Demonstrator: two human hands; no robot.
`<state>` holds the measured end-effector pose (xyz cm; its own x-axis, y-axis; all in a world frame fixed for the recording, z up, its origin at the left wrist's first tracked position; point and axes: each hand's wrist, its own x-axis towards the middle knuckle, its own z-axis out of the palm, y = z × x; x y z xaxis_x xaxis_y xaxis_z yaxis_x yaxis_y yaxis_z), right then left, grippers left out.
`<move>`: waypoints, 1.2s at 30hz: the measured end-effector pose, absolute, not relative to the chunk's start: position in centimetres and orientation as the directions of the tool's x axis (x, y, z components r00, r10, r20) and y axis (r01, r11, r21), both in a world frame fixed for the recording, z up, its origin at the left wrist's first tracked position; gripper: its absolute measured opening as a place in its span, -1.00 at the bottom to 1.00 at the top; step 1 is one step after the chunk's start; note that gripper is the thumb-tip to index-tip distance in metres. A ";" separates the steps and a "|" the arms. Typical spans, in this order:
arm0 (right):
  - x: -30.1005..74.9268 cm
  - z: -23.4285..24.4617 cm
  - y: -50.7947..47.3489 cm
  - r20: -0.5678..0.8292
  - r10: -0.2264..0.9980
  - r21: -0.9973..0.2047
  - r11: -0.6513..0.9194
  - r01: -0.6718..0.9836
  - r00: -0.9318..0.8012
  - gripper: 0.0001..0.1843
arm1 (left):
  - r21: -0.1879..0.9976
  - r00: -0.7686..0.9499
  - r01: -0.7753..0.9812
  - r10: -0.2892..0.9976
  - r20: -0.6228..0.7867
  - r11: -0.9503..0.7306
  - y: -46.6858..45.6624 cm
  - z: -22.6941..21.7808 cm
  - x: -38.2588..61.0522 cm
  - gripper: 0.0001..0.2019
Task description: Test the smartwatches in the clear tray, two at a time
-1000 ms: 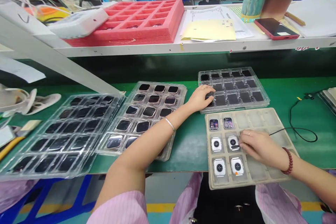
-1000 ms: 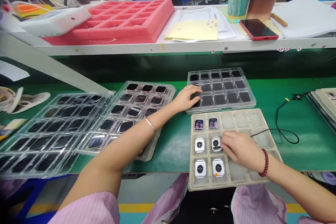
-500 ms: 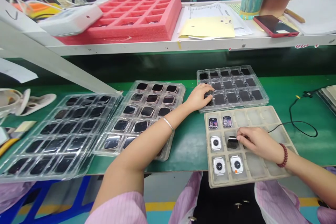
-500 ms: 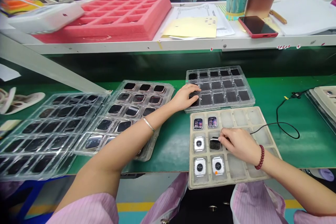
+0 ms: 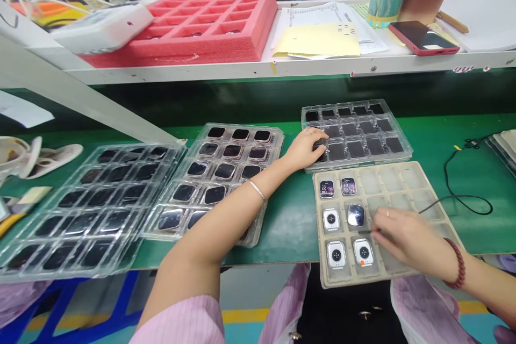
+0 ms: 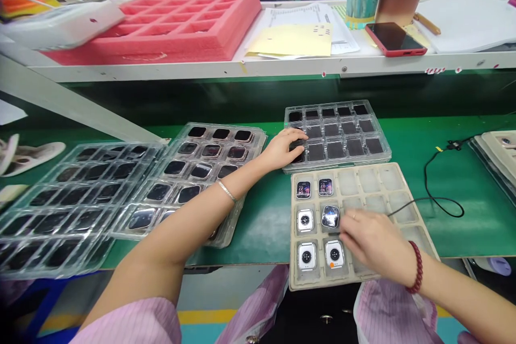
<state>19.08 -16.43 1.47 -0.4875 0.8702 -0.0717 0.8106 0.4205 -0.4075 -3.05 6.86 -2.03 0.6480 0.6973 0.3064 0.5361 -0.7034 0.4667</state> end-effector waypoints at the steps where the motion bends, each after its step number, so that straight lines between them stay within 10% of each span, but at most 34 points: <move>1: 18.9 1.7 -17.0 -0.128 0.843 -0.394 0.440 0.807 -0.522 -0.84 | 0.468 0.646 0.537 0.698 0.307 -0.702 6.9 -2.0 -3.1 -0.69; 11: 18.4 2.5 -18.0 -0.345 0.853 -0.530 0.168 0.831 -0.392 -0.78 | 0.475 0.638 0.545 0.710 0.298 -0.690 6.8 -2.0 -3.0 -0.69; 36: 18.9 2.6 -16.9 -0.403 0.802 -0.529 0.190 0.827 -0.441 -0.75 | 0.481 0.640 0.538 0.706 0.302 -0.693 6.7 -1.9 -2.9 -0.70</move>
<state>18.92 -16.90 2.55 -0.4413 0.8019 -0.4029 0.8273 0.1896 -0.5287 -2.93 6.70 -1.88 0.6402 0.7065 0.3016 0.5378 -0.6926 0.4806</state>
